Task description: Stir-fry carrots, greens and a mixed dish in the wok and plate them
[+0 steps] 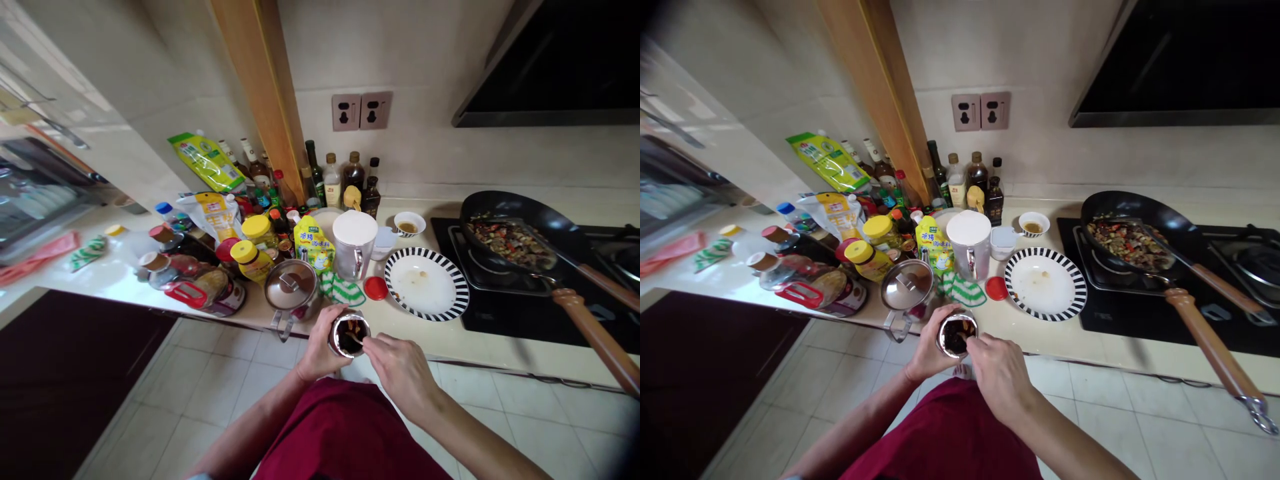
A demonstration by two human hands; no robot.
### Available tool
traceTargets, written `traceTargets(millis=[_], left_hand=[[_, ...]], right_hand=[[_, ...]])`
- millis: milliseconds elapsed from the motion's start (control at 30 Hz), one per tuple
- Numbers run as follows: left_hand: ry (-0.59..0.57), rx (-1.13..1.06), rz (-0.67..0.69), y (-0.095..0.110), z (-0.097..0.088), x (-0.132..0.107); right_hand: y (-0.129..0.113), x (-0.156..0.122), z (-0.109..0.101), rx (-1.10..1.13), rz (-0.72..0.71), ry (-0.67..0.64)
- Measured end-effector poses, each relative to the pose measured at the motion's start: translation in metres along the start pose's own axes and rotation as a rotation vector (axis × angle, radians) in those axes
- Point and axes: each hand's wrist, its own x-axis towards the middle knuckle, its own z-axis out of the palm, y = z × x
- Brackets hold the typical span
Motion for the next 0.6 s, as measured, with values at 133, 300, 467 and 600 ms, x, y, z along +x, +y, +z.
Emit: traceTargets(millis=[133,300,467,600], left_hand=[[-0.017,-0.010,-0.019,0.002,-0.001,0.001],[-0.085,-0.049,-0.079,0.010,-0.002,0.003],[-0.149,-0.054,-0.105,0.018,-0.004,0.008],[-0.181,-0.052,-0.095,0.023,-0.008,0.011]], right_hand=[[-0.003,-0.007,0.005,0.129,-0.040,0.107],[-0.003,-0.004,0.012,0.030,-0.045,0.203],[-0.002,-0.004,0.009,0.056,-0.060,0.266],[-0.002,-0.002,0.011,0.045,-0.076,0.273]])
